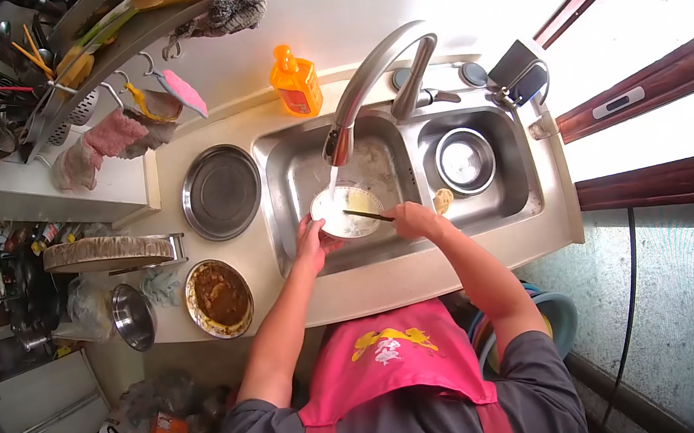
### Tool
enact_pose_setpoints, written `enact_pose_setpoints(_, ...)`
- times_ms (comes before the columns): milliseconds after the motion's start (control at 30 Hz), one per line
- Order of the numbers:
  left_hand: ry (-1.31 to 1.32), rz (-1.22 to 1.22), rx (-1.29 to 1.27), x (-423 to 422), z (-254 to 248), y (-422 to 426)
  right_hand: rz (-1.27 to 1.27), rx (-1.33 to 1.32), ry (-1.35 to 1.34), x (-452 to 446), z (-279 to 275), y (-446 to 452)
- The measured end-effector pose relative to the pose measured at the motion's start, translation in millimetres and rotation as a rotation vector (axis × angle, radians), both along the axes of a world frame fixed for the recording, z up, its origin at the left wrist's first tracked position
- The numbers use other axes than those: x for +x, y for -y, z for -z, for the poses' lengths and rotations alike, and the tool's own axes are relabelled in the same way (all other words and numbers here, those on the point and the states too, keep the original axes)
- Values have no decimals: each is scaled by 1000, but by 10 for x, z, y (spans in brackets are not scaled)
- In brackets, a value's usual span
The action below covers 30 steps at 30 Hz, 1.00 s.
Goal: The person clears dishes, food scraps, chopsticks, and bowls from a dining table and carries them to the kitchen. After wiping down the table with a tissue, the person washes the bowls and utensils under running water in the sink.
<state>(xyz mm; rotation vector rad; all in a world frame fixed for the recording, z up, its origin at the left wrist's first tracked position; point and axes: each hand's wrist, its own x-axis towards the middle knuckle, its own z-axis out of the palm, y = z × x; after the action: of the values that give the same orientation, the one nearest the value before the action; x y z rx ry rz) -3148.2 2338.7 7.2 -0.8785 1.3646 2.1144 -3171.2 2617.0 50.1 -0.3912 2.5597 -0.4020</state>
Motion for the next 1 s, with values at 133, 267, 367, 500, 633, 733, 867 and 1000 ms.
enact_pose_setpoints(133,1,-20,170,4,131,127,89,68,-92,-215,224,-482)
enact_pose_setpoints(267,-70,-33,219,-97,160,27,158,95,-331,-710,-321,-1052)
enact_pose_setpoints(367,-125,-32,200,-224,114,-59,174,180,-468,-1081,-435,-1270)
enact_pose_setpoints(500,-240,0,73,-331,20,-86,147,234,-522,-1428,-384,-1364)
enact_pose_setpoints(633,-321,21,38,-360,-55,-44,202,267,-506,-1568,-380,-1404)
enact_pose_setpoints(733,-263,33,6,-321,-150,-44,205,242,-478,-1551,-415,-1395)
enact_pose_setpoints(867,-152,64,62,-270,-186,-53,87,268,-527,-1384,-583,-1216)
enact_pose_setpoints(1000,38,34,-1,-257,-88,-143,106,114,-286,-1113,-573,-1194)
